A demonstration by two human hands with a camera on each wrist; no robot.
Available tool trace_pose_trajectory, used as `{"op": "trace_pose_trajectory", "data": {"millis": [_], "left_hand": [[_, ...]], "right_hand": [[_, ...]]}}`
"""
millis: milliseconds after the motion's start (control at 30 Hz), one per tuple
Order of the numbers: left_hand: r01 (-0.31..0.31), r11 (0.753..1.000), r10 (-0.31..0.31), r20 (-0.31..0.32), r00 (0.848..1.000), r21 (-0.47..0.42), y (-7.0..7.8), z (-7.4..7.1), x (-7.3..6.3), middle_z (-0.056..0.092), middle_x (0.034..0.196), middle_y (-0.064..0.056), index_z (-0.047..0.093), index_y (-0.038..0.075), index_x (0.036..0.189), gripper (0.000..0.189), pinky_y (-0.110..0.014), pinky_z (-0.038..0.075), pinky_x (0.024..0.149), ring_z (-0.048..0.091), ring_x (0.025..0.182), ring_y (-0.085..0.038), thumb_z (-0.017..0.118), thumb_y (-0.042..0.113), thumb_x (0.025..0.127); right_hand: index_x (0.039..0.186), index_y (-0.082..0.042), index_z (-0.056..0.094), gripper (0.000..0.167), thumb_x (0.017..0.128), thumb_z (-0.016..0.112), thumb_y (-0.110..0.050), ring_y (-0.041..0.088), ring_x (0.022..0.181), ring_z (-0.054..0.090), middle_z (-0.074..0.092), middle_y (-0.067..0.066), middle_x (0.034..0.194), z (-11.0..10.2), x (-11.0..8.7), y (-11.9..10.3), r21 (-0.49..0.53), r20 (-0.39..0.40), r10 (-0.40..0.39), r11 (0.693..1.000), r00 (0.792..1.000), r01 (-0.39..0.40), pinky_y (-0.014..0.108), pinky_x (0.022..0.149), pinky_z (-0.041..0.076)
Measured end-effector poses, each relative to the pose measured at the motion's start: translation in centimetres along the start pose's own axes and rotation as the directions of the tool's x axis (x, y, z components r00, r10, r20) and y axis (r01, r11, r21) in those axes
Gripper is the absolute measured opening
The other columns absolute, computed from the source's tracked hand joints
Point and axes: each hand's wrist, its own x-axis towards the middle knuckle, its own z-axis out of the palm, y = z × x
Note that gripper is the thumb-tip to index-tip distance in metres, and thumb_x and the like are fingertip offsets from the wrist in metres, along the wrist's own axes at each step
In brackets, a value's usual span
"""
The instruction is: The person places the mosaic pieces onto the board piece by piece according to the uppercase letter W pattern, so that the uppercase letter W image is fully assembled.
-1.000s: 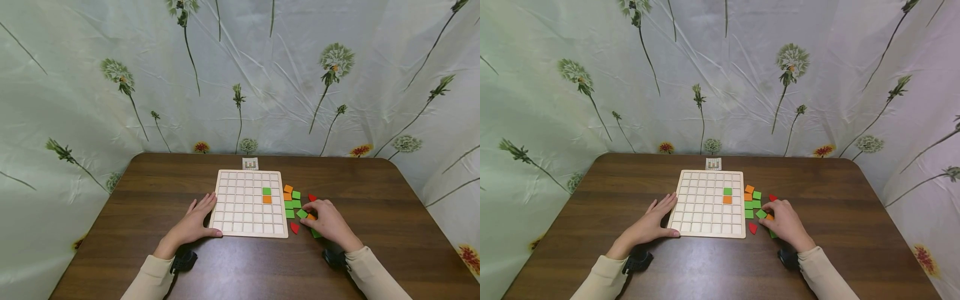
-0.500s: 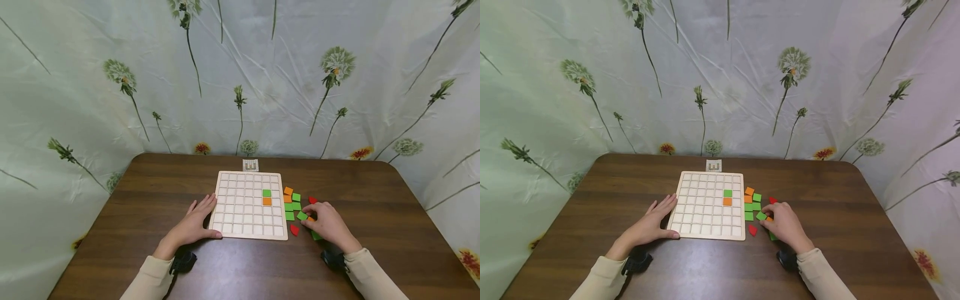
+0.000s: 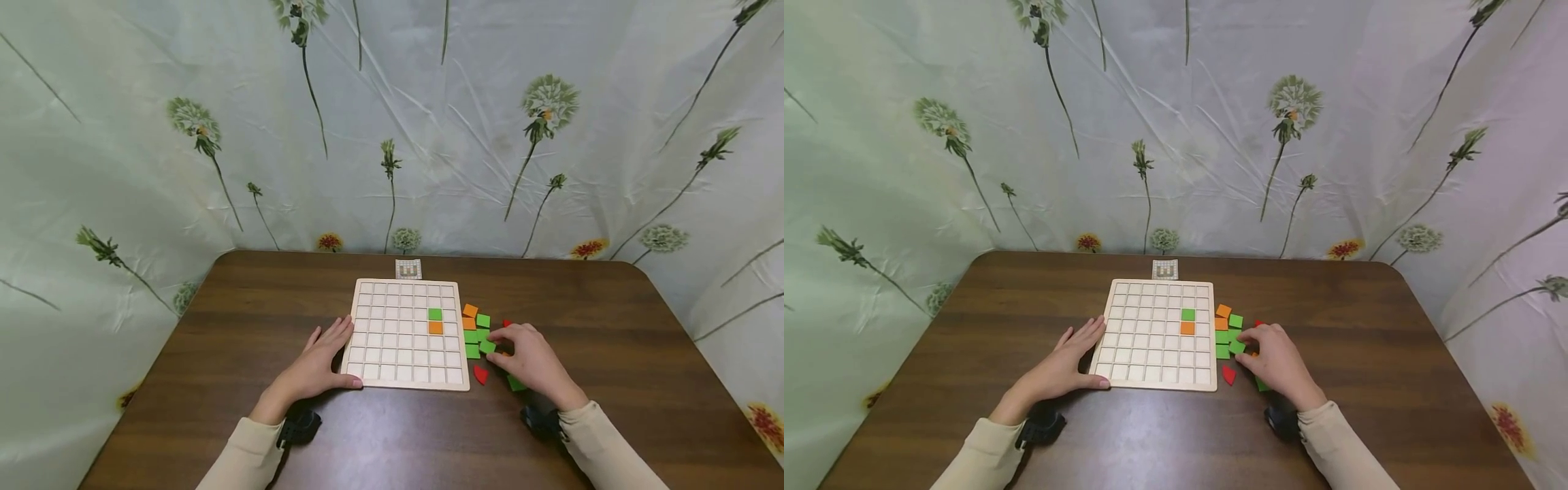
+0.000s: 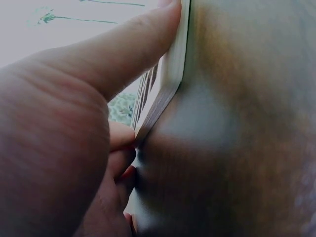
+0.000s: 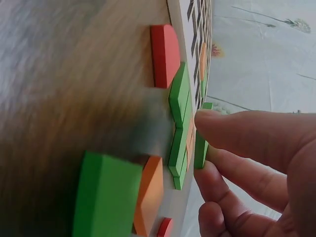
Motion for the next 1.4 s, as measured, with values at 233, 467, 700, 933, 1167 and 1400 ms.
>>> {"op": "trace_pose_trajectory", "data": {"millis": [233, 467, 700, 933, 1167, 1400], "left_hand": [[0.007, 1.0, -0.007, -0.007, 1.0, 0.011, -0.3, 0.2, -0.2, 0.017, 0.166, -0.014, 0.023, 0.001, 0.159, 0.112, -0.06, 0.0, 0.119, 0.01, 0.154, -0.033, 0.08, 0.055, 0.078], [0.009, 1.0, -0.009, -0.011, 1.0, 0.014, -0.3, 0.2, -0.4, 0.017, 0.166, -0.013, 0.023, 0.002, 0.159, 0.114, -0.06, 0.0, 0.119, 0.01, 0.154, -0.032, 0.081, 0.055, 0.077], [-0.002, 1.0, 0.002, -0.016, 1.0, 0.007, -0.2, 0.3, -0.2, 0.016, 0.167, -0.013, 0.022, 0.002, 0.159, 0.114, -0.06, 0.0, 0.119, 0.011, 0.154, -0.033, 0.081, 0.056, 0.077], [0.002, 1.0, -0.002, -0.006, 1.0, 0.001, -0.1, 0.3, 0.1, 0.012, 0.167, -0.012, 0.02, 0.003, 0.159, 0.115, -0.059, -0.001, 0.119, 0.008, 0.154, -0.032, 0.081, 0.054, 0.078], [0.013, 1.0, -0.013, 0.008, 1.0, 0.0, -0.1, 0.1, 0.2, 0.011, 0.167, -0.011, 0.019, 0.003, 0.16, 0.114, -0.059, -0.002, 0.119, 0.007, 0.154, -0.03, 0.081, 0.055, 0.078], [0.008, 1.0, -0.008, -0.001, 1.0, 0.005, -0.1, 0.1, 0.1, 0.012, 0.167, -0.012, 0.02, 0.003, 0.159, 0.114, -0.06, -0.001, 0.119, 0.008, 0.154, -0.03, 0.081, 0.055, 0.078]], "right_hand": [[0.109, -0.007, 0.077, 0.028, 0.083, 0.082, -0.016, 0.028, 0.1, 0.057, 0.072, 0.006, 0.104, 0.4, 0.4, -0.8, 0.001, 0.008, -0.006, 1.0, 1.0, 0.006, 0.047, 0.082, 0.051], [0.11, -0.007, 0.078, 0.028, 0.084, 0.081, -0.016, 0.028, 0.1, 0.057, 0.071, 0.006, 0.103, 0.8, 1.0, -1.5, 0.009, 0.003, -0.013, 1.0, 1.0, 0.013, 0.048, 0.085, 0.05], [0.109, -0.009, 0.078, 0.026, 0.084, 0.081, -0.016, 0.023, 0.094, 0.054, 0.069, 0.001, 0.096, 1.3, 1.6, -1.9, 0.027, 0.007, -0.03, 0.999, 1.0, 0.03, 0.041, 0.078, 0.048], [0.11, -0.01, 0.078, 0.027, 0.084, 0.081, -0.017, 0.024, 0.099, 0.054, 0.071, 0.001, 0.101, 1.6, 2.2, -2.5, 0.052, 0.033, -0.018, 0.999, 0.999, 0.016, 0.04, 0.079, 0.05], [0.11, -0.01, 0.077, 0.027, 0.085, 0.081, -0.016, 0.023, 0.097, 0.053, 0.071, 0.002, 0.105, 2.0, 2.9, -3.3, 0.069, 0.037, -0.021, 0.997, 0.999, 0.018, 0.038, 0.078, 0.049], [0.108, -0.011, 0.079, 0.024, 0.084, 0.078, -0.013, 0.025, 0.102, 0.055, 0.073, 0.003, 0.108, 2.7, 3.4, -3.9, 0.097, 0.05, -0.046, 0.994, 0.998, 0.041, 0.041, 0.085, 0.048]]}}
